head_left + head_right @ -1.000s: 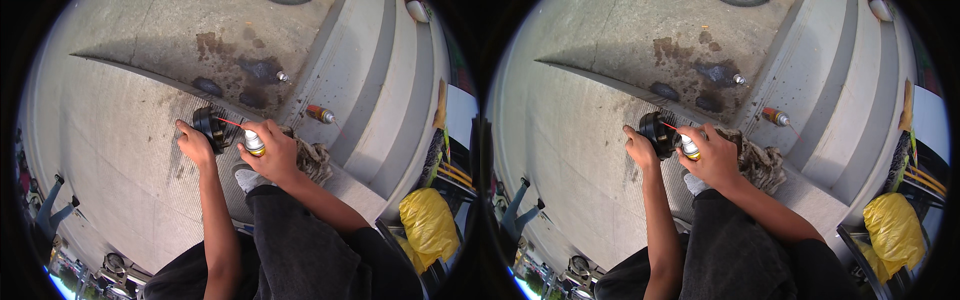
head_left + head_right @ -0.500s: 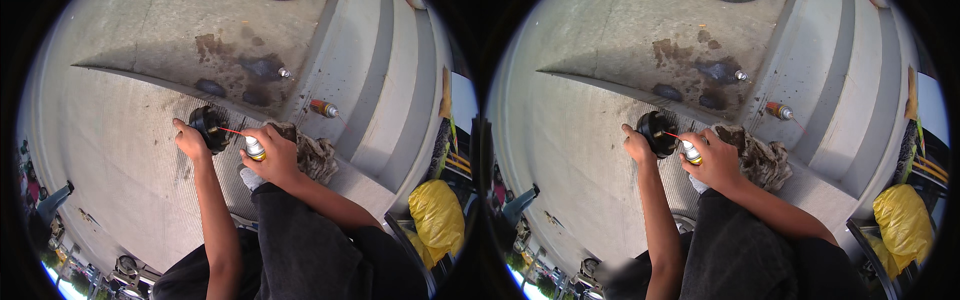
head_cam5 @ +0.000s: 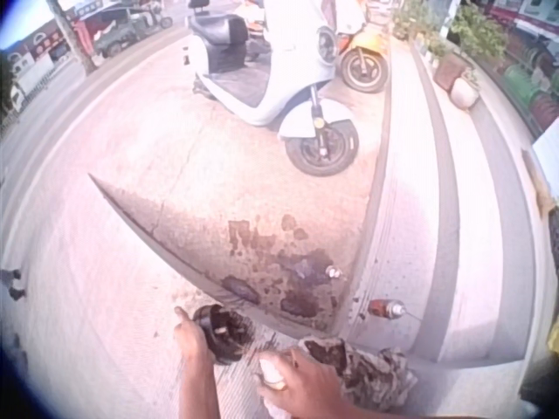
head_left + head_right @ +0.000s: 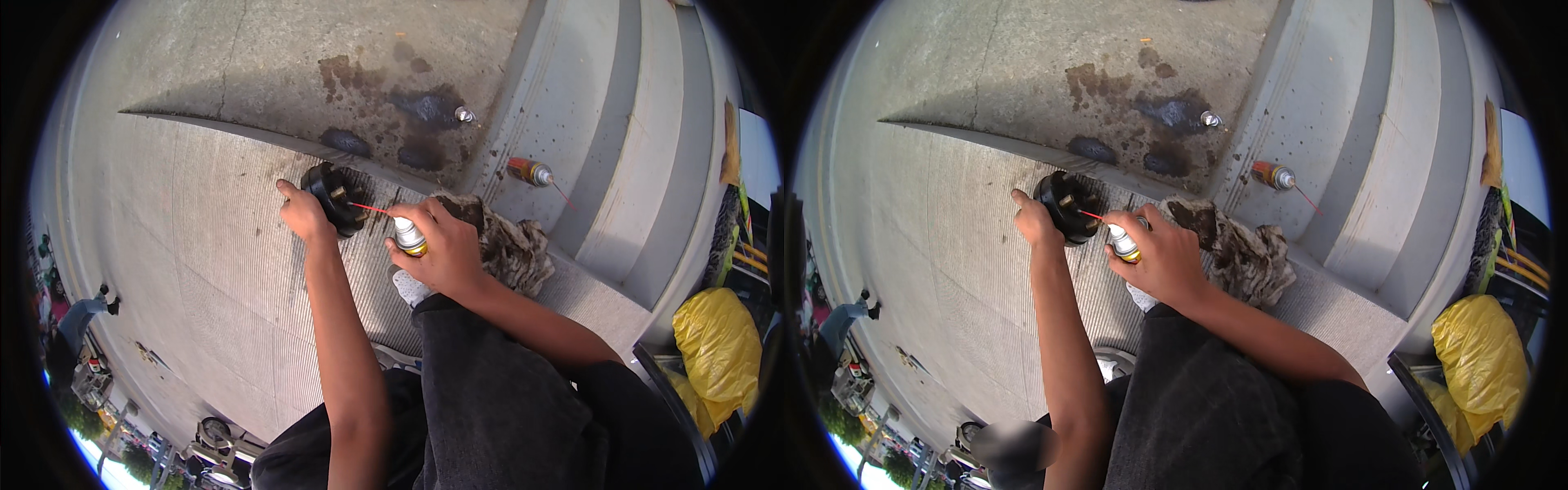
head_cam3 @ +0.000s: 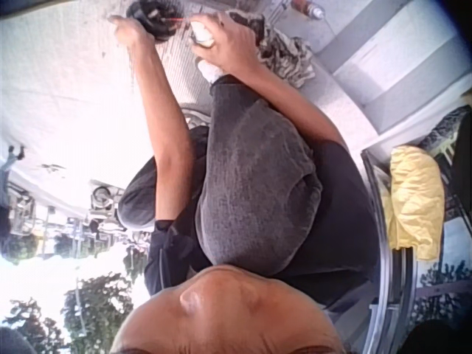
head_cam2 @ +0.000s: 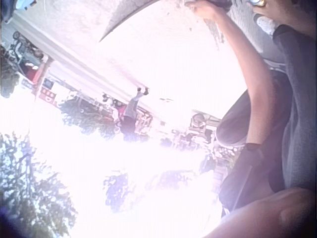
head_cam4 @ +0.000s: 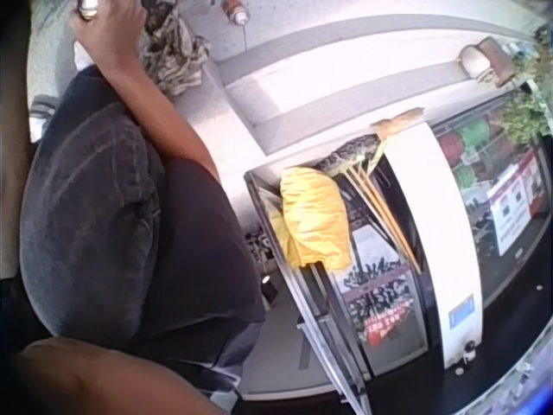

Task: The person cleans a small black mechanical part with a cloth, then sprays it with a lubricant can and wipes it again. The person repeats the spray and wipe cycle on the same part multiple times.

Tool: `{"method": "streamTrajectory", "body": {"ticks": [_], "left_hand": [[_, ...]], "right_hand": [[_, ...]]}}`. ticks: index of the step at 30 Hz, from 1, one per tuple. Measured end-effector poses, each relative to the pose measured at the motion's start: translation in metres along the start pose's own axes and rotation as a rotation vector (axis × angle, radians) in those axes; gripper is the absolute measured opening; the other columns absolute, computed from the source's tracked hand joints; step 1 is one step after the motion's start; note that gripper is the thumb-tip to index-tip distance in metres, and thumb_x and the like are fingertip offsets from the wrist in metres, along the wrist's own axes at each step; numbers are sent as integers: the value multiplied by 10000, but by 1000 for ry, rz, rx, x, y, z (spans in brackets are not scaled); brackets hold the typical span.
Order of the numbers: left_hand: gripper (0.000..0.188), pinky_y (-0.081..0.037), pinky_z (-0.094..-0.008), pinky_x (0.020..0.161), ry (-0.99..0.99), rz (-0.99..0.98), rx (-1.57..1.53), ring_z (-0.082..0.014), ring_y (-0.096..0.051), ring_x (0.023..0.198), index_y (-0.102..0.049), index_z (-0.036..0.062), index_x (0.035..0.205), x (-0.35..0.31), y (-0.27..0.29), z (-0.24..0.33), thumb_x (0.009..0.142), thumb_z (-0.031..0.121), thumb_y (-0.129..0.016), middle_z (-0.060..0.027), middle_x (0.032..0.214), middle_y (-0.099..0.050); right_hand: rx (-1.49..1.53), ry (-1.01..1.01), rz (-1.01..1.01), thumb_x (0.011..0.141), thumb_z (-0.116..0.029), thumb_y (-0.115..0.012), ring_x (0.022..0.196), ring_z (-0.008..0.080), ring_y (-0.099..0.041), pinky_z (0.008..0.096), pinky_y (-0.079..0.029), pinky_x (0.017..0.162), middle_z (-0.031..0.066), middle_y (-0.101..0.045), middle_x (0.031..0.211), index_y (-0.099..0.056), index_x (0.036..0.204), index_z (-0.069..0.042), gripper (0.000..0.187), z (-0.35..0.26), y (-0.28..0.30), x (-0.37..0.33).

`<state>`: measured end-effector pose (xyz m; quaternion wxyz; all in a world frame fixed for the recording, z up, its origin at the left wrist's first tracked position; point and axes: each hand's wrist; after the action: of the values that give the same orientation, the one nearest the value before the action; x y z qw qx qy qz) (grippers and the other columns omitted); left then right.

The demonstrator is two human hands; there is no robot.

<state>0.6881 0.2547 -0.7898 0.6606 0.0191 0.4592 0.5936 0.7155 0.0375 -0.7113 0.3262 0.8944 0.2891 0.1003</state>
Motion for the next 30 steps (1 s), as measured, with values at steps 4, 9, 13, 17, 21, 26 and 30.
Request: {"method": "streamTrajectory", "body": {"ticks": [4, 9, 13, 17, 21, 26, 30], "left_hand": [[871, -567, -459, 1001, 115, -38, -131, -393, -689, 1129, -538, -228, 1344, 21, 5, -7, 1116, 601, -398, -321, 1309, -647], [892, -541, -455, 1115, 210, -260, -329, -382, -659, 1244, -384, -210, 1499, 76, 29, -28, 1122, 599, -373, -288, 1460, -567], [843, -540, -473, 1125, 242, -304, -386, -387, -620, 1326, -385, -179, 1516, 62, 29, -24, 1138, 573, -335, -285, 1492, -556], [832, -524, -487, 1144, 260, -335, -367, -392, -607, 1347, -380, -160, 1533, 55, 32, -17, 1141, 572, -318, -286, 1518, -541], [821, -536, -482, 1133, 241, -295, -382, -393, -637, 1303, -404, -153, 1521, 61, 31, -23, 1135, 570, -357, -282, 1496, -559], [830, -567, -453, 1081, 227, -265, -312, -378, -659, 1267, -432, -158, 1504, 77, 31, -29, 1128, 581, -382, -283, 1451, -587], [841, -555, -487, 1094, 233, -257, -317, -377, -656, 1277, -397, -137, 1536, 74, 28, -25, 1115, 590, -419, -271, 1481, -573]], "right_hand": [[-36, 7, 52, 827, -293, -841, 700, 298, -725, 417, -567, 578, 50, -674, 961, -705, 1204, -258, 402, 9, -3, 8], [36, -26, -14, 807, -250, -860, 748, 294, -720, 411, -568, 619, 51, -678, 954, -709, 1181, -211, 405, -13, -8, 13], [-10, -13, 19, 824, -306, -838, 679, 309, -715, 433, -552, 558, 64, -660, 910, -691, 1204, -259, 410, 3, -15, 11], [59, -39, -2, 818, -288, -845, 692, 312, -711, 434, -552, 575, 62, -661, 895, -690, 1185, -241, 401, -8, -15, 15], [5, -92, -19, 815, -253, -852, 770, 307, -723, 419, -570, 642, 55, -670, 911, -688, 1172, -200, 397, -3, -17, 15], [16, -102, -12, 816, -247, -844, 751, 311, -713, 428, -557, 626, 58, -657, 898, -685, 1182, -198, 402, -4, -24, 20], [-2, -73, 4, 815, -243, -841, 734, 314, -704, 431, -548, 614, 60, -646, 883, -684, 1184, -197, 404, -4, -27, 21]]}}
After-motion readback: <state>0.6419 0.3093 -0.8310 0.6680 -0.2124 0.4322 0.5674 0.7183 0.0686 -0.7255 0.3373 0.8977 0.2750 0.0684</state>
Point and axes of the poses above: each hand's wrist, its own x-axis towards the middle knuckle, its own y-axis out of the back of the hand, z = x × y
